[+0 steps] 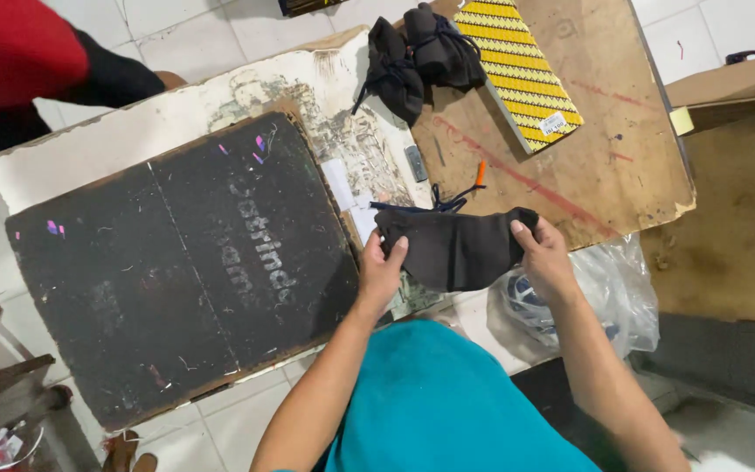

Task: Manually placing, smoothing, and stacking fabric pieces on a production table.

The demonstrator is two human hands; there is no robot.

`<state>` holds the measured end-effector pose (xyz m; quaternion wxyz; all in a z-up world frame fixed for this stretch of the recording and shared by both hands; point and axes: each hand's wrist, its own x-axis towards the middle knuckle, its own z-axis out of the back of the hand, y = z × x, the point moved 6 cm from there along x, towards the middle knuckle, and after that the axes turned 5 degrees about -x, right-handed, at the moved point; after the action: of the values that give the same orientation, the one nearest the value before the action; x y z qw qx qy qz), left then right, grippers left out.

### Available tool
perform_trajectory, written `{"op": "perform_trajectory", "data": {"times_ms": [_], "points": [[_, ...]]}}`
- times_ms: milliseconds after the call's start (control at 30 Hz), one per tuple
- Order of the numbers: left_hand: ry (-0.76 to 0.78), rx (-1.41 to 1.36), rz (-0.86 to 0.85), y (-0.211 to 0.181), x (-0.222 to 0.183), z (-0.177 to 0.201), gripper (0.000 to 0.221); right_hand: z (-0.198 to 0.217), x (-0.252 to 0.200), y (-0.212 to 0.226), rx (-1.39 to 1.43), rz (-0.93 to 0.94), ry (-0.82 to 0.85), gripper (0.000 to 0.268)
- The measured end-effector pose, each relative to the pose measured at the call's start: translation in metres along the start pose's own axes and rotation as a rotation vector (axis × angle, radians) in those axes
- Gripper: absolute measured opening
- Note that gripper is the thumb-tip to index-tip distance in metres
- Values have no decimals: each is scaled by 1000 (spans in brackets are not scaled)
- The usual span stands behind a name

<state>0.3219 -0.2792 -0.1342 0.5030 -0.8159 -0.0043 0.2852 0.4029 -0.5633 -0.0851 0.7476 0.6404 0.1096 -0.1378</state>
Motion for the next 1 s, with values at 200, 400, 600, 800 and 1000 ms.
{"op": "perform_trajectory", "data": {"times_ms": [200,400,600,800,1000], "points": [[-202,387,-59,-85,-26,17,61,21,28,-78,-647,17,86,30],[-264,483,-117,-106,-84,55,49,-22,-15,-37,-976,429,32,37],[-229,506,-34,-65,-119,70,39,-77,-1,-41,-1249,602,315,32],[-187,479,63,-71,-147,72,39,-86,27,2,-1547,583,555,64],[-224,501,72,-78,-146,85,39,-111,87,-53,-1733,368,749,96]]}}
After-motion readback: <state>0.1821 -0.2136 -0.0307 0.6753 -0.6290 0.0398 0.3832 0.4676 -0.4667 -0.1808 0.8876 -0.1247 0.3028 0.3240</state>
